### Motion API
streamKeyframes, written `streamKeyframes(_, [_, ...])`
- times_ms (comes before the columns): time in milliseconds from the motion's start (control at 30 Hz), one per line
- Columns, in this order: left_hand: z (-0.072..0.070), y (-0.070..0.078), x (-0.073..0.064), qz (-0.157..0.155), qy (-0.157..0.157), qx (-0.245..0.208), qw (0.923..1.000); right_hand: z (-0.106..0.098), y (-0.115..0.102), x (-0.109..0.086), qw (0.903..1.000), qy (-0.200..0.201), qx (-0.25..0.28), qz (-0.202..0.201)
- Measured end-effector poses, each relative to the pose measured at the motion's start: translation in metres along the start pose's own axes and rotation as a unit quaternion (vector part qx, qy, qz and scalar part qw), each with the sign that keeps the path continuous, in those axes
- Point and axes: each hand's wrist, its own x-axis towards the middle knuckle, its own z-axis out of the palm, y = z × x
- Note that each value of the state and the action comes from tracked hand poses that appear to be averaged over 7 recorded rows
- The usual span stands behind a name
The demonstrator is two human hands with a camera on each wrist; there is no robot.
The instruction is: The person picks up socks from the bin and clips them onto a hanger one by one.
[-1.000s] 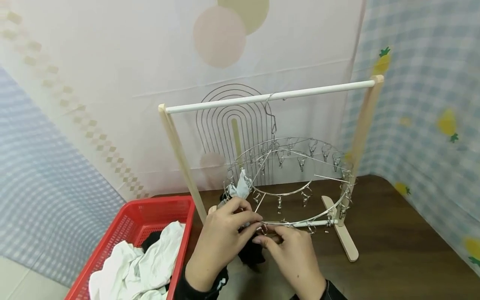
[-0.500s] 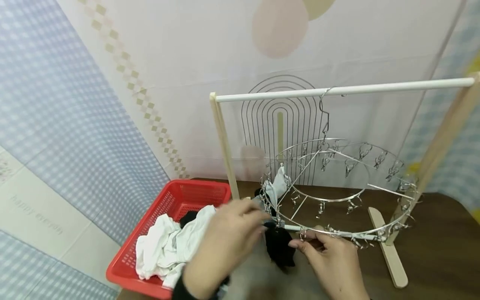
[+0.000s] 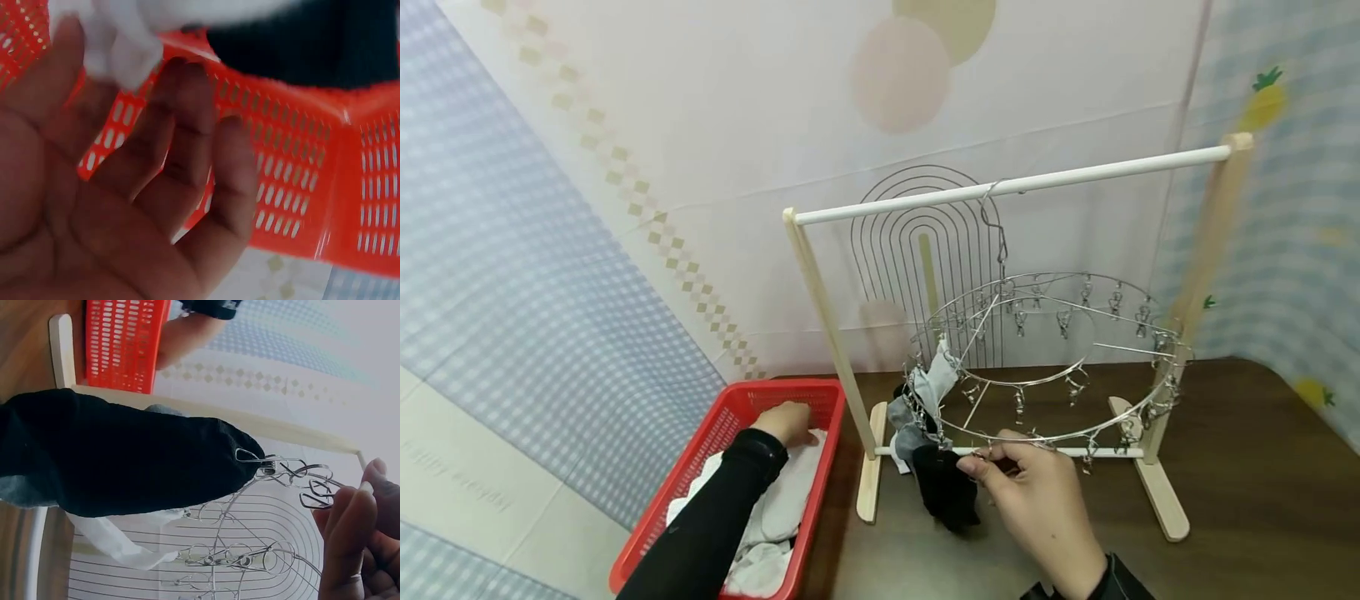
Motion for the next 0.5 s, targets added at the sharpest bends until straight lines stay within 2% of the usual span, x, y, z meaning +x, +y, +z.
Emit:
streamKeyframes(33, [-0.004,-0.001,-0.005,0.000,0.009,-0.010,0.9999,0.002,-0.001,0.000,1.0000,0.000,0.001,-0.001])
streamKeyframes(100, [-0.027,0.006,-0.028,0.004,0.032,-0.031,0.9990,0.005,-0.004,-0.001,1.0000,0.000,0.004,-0.001])
streamKeyframes(167, [-0.061,0.018,-0.060,0.016,0.060,-0.053,0.9967,0.006,-0.007,-0.001,1.0000,0.000,0.004,0.004])
streamKeyframes(233, [-0.094,0.029,-0.090,0.044,0.084,-0.088,0.9916,0.007,-0.010,0.000,0.9999,-0.004,0.005,0.011])
streamKeyframes(267, [-0.107,0.032,-0.105,0.069,0.096,-0.106,0.9873,0.007,-0.011,0.001,0.9998,-0.007,0.006,0.016])
streamKeyframes(400, [-0.148,0.051,-0.159,0.170,0.143,-0.170,0.9601,0.008,-0.016,0.002,0.9992,-0.019,0.015,0.032])
streamKeyframes(500, [-0.162,0.080,-0.190,0.245,0.164,-0.199,0.9347,0.008,-0.017,0.001,0.9984,-0.020,0.028,0.044])
